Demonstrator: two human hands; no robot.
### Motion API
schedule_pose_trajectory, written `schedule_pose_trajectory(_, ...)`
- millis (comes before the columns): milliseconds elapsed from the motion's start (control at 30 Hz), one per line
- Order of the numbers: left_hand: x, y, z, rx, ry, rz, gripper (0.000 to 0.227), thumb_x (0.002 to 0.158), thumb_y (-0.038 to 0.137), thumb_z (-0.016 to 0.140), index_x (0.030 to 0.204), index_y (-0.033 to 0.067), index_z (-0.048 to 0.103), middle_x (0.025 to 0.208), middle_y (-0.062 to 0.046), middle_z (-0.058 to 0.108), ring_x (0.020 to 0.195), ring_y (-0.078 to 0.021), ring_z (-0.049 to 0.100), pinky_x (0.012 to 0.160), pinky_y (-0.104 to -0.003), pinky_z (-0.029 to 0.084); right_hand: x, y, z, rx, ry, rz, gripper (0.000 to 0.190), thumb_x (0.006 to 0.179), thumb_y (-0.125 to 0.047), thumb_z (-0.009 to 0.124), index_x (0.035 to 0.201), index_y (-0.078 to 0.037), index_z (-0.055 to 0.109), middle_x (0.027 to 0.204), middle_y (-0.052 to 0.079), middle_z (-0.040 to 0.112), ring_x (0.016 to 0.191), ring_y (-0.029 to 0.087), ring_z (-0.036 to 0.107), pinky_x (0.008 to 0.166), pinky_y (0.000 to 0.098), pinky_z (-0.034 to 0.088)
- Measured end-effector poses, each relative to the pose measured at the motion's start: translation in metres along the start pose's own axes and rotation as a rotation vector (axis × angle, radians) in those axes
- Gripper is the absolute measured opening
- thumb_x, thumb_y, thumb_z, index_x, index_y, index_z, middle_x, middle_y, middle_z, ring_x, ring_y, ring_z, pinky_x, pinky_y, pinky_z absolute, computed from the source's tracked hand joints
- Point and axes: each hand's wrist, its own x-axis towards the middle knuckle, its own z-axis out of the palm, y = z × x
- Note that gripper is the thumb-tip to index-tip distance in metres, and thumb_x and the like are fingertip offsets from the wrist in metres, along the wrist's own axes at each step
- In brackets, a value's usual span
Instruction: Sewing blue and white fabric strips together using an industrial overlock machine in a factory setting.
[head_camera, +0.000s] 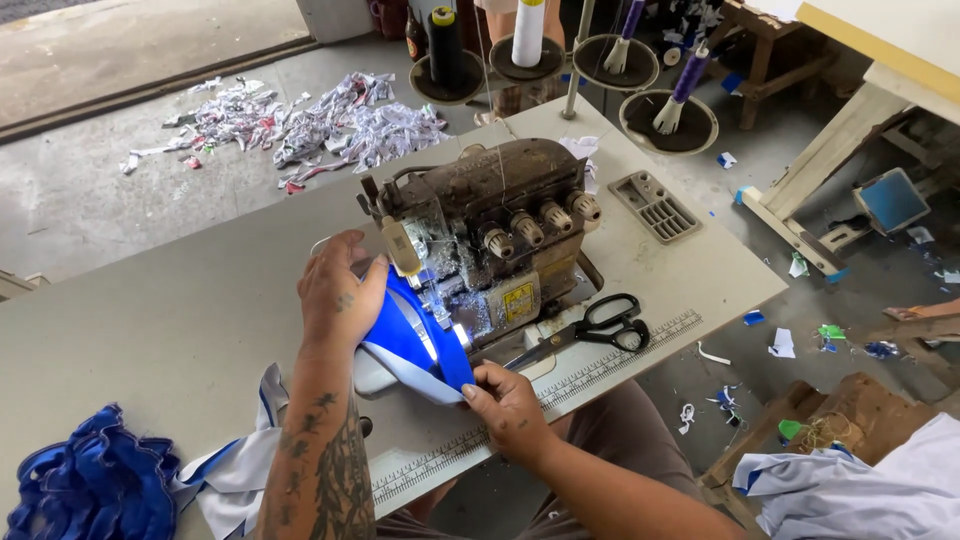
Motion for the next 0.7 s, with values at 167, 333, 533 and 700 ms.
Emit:
schedule_pose_trajectory(167,0.001,-0.001,0.001,0.002,0.015,0.028,0.046,0.096,0.035,0.07,0.138,0.017,0.064,0.127,-0.003,0.075,0.134,-0.0317,0.056,0.114,-0.052,0.035,0.001,0.004,-0.002,0.025,-0.017,-0.012,0.022,0.101,-0.029,0.064,0.098,-0.01,0.074,0.093,0.003,0.063,0.086,0.019,0.059,0.08,0.0355,0.048)
schedule_pose_trajectory(333,0.002,-0.001,0.001,-0.004,0.013,0.023,0.046,0.096,0.034,0.071,0.138,0.0179,0.063,0.127,-0.002,0.075,0.134,-0.0319,0.056,0.114,-0.052,0.034,0.003,0.005,-0.002,0.046,-0.024,-0.011,0.023,0.101,-0.03,0.065,0.098,-0.009,0.074,0.093,0.005,0.063,0.087,0.02,0.061,0.079,0.0358,0.052)
schedule_pose_trajectory(533,0.004,-0.002,0.0,0.002,0.0,0.027,0.048,0.095,0.035,0.07,0.139,0.0174,0.064,0.127,-0.001,0.074,0.135,-0.031,0.055,0.114,-0.051,0.034,0.004,0.008,-0.003,0.071,-0.015,-0.03,0.024,0.1,-0.032,0.065,0.097,-0.009,0.073,0.093,0.005,0.062,0.087,0.02,0.06,0.08,0.0365,0.049)
schedule_pose_trajectory(700,-0.006,0.0,-0.003,0.003,-0.009,0.02,0.048,0.096,0.034,0.07,0.14,0.0157,0.064,0.129,-0.003,0.073,0.134,-0.0314,0.056,0.115,-0.052,0.034,-0.005,0.007,0.001,0.087,-0.011,-0.022,0.022,0.1,-0.03,0.065,0.097,-0.01,0.073,0.093,0.004,0.061,0.086,0.02,0.059,0.079,0.0356,0.048)
